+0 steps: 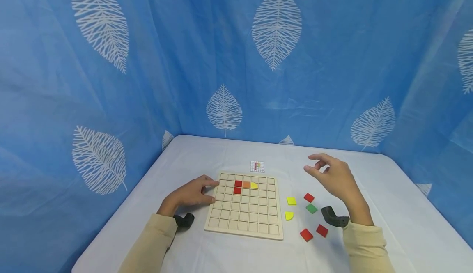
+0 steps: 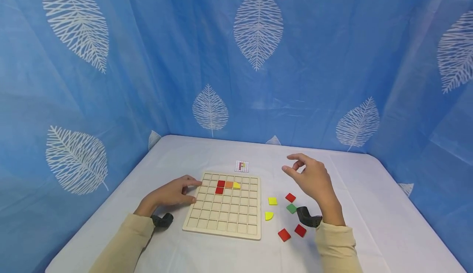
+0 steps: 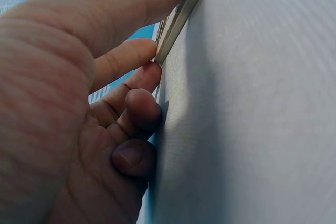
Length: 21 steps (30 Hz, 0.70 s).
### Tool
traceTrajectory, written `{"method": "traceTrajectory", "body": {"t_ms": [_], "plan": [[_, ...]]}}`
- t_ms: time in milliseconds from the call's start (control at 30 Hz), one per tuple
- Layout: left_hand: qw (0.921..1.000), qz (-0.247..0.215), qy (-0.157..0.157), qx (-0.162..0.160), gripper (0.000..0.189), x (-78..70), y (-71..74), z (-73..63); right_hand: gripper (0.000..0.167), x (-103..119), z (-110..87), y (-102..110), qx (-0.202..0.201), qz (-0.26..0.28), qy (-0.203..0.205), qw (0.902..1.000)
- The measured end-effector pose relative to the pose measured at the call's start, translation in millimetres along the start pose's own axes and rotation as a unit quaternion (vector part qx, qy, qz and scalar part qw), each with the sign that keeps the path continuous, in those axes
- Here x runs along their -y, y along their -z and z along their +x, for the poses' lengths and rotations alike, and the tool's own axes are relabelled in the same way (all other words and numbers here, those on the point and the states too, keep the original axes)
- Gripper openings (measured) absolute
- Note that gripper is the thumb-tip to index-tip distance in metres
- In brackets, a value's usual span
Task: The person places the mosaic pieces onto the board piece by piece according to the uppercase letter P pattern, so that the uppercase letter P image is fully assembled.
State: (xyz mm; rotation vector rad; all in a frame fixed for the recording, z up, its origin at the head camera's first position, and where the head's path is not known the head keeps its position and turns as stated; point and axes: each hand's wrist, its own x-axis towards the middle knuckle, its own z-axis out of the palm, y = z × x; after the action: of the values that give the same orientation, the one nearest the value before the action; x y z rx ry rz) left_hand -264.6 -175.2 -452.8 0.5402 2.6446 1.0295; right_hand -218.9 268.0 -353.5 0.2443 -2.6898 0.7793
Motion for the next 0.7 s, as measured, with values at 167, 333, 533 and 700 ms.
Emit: {"method": "traceTrajectory", "body": {"t_ms": [167,333,533,700], "plan": [[1.0000,0.003,-0.002,0.000,0.060,2.0,-1.9,1.9,0.047,-15,-0.1,3,0.034,0.008,-0.016,0.9993],[1.0000,0.005,-0.004,-0.001,0.060,1.6,-0.9,3.8,0.047,-30,-0.9,5,0.062,0.020,-0.025,0.9976],[0.9999,0.012,0.004,-0.005,0.060,1.2,0.1,2.8,0.047,-40,-0.9,4,0.104,0.054,-0.035,0.9925],[0.9999,0.011,-0.006,-0.001,0.059,1.6,-0.9,2.8,0.045,-49,-3.4,0,0.115,0.062,-0.041,0.9906]]}}
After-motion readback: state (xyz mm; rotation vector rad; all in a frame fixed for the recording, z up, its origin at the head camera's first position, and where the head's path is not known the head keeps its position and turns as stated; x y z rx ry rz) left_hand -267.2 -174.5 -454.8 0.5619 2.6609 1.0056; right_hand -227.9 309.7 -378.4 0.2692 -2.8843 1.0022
